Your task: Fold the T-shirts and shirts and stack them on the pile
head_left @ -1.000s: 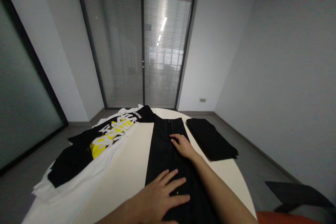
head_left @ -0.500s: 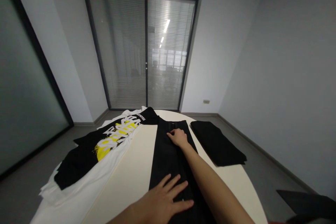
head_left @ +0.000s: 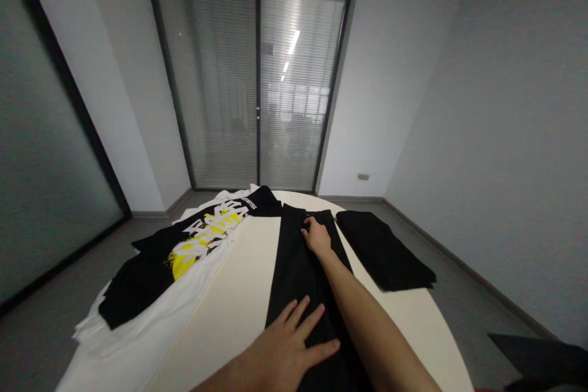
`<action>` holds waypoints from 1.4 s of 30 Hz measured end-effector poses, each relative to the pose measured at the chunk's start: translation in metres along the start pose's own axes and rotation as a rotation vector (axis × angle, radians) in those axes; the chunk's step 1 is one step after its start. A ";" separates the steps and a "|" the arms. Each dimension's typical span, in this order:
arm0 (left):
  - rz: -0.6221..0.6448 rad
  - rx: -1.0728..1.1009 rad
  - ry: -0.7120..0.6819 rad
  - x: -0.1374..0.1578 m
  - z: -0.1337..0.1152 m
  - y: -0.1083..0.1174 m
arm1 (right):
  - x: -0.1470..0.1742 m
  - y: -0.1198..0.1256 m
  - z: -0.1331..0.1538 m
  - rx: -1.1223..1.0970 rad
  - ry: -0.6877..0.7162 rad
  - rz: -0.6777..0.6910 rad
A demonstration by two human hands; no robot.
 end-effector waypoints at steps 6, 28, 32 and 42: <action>0.042 0.034 -0.004 0.003 -0.002 0.002 | 0.009 0.021 0.003 -0.001 0.138 -0.004; -0.125 0.063 0.340 0.016 0.016 0.037 | 0.091 -0.023 -0.040 0.160 0.071 0.455; -0.165 0.090 0.482 0.016 0.048 0.027 | 0.089 -0.033 -0.041 0.117 0.116 0.434; -0.359 0.001 0.510 0.041 0.087 0.053 | 0.107 0.000 -0.021 0.068 0.455 0.282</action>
Point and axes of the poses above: each hand's wrist, its own x-axis away from the middle knuckle, its own y-axis out of the back of the hand, z = x × y, the point moved 10 cm from there along -x, towards the middle knuckle, and after that the axes turned 14 degrees about z, right-handed, at the moved point
